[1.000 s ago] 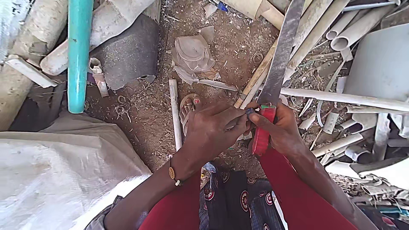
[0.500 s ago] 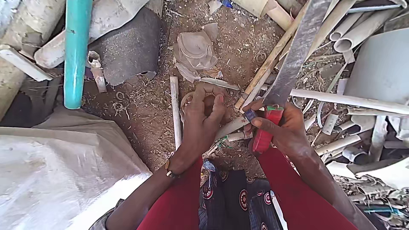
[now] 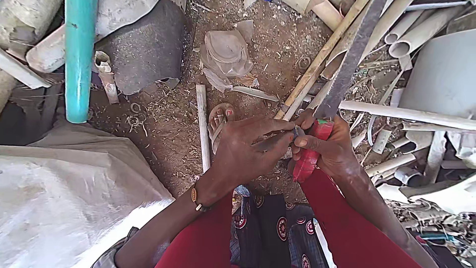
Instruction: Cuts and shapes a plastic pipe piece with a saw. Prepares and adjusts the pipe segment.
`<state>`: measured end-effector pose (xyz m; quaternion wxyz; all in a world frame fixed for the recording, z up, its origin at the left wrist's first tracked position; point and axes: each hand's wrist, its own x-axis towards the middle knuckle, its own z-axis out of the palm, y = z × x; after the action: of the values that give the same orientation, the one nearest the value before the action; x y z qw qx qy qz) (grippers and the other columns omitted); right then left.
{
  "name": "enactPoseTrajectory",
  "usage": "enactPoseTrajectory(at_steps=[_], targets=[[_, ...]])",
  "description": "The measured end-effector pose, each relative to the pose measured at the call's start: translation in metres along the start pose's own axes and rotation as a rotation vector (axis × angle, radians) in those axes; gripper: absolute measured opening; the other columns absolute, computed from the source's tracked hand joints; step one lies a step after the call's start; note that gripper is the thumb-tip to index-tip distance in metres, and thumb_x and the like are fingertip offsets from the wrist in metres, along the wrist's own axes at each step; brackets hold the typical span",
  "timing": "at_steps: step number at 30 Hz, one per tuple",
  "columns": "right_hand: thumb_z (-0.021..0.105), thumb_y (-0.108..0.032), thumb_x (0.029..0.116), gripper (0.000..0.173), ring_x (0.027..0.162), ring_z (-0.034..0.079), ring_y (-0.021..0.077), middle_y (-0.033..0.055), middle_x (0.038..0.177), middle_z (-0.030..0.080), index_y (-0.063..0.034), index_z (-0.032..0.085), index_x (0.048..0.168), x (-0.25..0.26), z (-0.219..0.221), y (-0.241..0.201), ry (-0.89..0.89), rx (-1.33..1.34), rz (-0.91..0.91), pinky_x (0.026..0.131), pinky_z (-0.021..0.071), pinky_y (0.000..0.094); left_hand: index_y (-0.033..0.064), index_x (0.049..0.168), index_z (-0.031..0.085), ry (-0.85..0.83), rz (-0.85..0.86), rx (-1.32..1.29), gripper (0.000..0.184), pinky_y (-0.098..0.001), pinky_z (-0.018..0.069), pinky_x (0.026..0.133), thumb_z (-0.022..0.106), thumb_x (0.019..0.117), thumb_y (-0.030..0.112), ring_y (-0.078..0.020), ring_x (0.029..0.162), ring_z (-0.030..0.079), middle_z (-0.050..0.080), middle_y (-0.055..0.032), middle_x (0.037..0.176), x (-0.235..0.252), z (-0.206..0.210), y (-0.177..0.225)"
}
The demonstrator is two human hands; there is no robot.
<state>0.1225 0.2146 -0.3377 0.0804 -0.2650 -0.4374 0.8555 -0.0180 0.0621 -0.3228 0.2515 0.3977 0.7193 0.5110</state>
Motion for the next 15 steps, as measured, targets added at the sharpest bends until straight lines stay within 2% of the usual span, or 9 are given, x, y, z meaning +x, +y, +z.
enactPoseTrajectory(at_steps=[3,6,9,11,15], targets=[[0.081,-0.004,0.0829,0.026,0.063,0.072,0.0140,0.0064,0.088,0.073,-0.0104,0.063,0.100,-0.0002,0.0007,-0.0005,-0.009,0.010,-0.002,0.060,0.0654,0.0300,0.0030,0.103,0.079,-0.002,0.022,-0.066,0.018,-0.0229,0.0621,0.079,0.077,0.0882,0.014,-0.0056,0.090,0.073,0.078,-0.0036,0.097,-0.0017,-0.0029,-0.0020],[0.080,-0.002,0.0830,0.026,0.064,0.073,0.0141,0.0064,0.088,0.074,-0.0105,0.063,0.101,-0.0012,0.0017,-0.0004,-0.016,-0.007,0.004,0.061,0.0653,0.0295,0.0007,0.098,0.079,0.002,0.036,-0.113,0.014,-0.0245,0.0638,0.080,0.077,0.0866,0.008,-0.0083,0.090,0.075,0.078,-0.0053,0.097,-0.0028,-0.0036,-0.0035],[0.078,0.003,0.0814,0.028,0.064,0.073,0.0146,0.0068,0.088,0.074,-0.0095,0.063,0.100,-0.0019,0.0033,-0.0001,0.011,-0.032,0.013,0.060,0.0653,0.0296,0.0018,0.093,0.079,0.024,0.074,-0.026,0.011,-0.0229,0.0630,0.076,0.077,0.0847,0.008,-0.0066,0.085,0.074,0.078,-0.0053,0.091,-0.0035,-0.0023,-0.0032],[0.078,0.003,0.0821,0.028,0.063,0.072,0.0149,0.0068,0.088,0.073,-0.0088,0.061,0.100,-0.0012,0.0034,0.0008,0.018,-0.040,0.006,0.060,0.0654,0.0300,0.0043,0.092,0.079,0.048,0.101,0.106,0.010,-0.0197,0.0592,0.070,0.077,0.0849,0.011,-0.0039,0.080,0.072,0.076,-0.0040,0.087,-0.0030,-0.0003,-0.0007],[0.079,0.003,0.0815,0.028,0.061,0.072,0.0141,0.0064,0.086,0.073,-0.0090,0.061,0.099,-0.0007,0.0038,0.0021,0.036,-0.053,0.018,0.057,0.0646,0.0293,0.0074,0.094,0.077,0.032,0.137,0.342,0.011,-0.0225,0.0519,0.061,0.074,0.0879,0.016,-0.0082,0.072,0.066,0.071,-0.0037,0.081,-0.0011,0.0030,0.0032]])
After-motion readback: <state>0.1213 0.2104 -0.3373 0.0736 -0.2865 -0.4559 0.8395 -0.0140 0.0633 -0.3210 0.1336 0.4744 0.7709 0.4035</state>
